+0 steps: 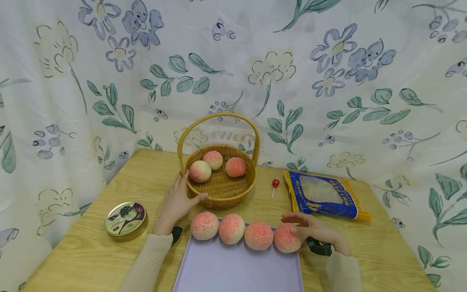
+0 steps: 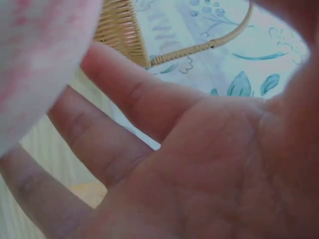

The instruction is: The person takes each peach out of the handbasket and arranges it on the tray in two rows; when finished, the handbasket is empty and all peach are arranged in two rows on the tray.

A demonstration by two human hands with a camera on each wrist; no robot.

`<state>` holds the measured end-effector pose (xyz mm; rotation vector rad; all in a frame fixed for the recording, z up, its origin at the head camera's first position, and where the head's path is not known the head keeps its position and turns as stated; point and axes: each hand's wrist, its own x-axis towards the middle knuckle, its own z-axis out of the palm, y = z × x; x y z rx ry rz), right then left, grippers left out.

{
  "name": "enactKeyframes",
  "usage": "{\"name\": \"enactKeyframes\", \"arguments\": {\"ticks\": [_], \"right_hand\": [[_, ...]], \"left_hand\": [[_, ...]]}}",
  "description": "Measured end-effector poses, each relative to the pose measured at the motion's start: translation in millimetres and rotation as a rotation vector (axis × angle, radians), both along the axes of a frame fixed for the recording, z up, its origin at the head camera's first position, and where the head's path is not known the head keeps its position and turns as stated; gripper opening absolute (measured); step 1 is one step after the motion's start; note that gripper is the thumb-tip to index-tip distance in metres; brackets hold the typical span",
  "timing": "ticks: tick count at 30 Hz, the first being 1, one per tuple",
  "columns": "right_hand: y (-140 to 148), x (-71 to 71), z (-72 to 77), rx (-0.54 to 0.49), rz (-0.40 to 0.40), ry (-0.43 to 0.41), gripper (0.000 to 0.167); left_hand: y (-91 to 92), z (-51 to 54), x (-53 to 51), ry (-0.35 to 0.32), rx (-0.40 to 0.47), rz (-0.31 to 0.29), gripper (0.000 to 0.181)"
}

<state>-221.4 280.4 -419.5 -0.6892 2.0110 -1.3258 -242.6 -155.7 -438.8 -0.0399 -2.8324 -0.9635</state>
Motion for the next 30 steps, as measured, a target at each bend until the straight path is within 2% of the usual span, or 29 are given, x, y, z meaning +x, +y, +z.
{"name": "enactKeyframes", "arguments": {"ticks": [4, 8, 12, 22, 30], "right_hand": [[-3, 1.2, 6.2, 0.070, -0.022, 0.068, 0.053], [-8, -0.1, 9.0, 0.097, -0.066, 0.059, 0.054], [-18, -8.6, 16.7, 0.096, -0.119, 0.069, 0.056], [-74, -47.0, 54.6, 0.195, -0.138, 0.219, 0.051], [-127, -81.1, 87.0, 0.269, -0.180, 0.280, 0.047]], "left_hand": [[-1.4, 0.1, -1.4, 0.004, 0.000, 0.001, 0.110], [-3.7, -0.9, -2.2, 0.004, -0.002, -0.001, 0.109], [-5.5, -2.5, -2.5, 0.002, 0.002, 0.001, 0.109], [-3.4, -3.0, 2.6, 0.003, 0.009, 0.003, 0.107], [1.1, -0.3, 0.2, 0.011, 0.015, -0.005, 0.107]]}}
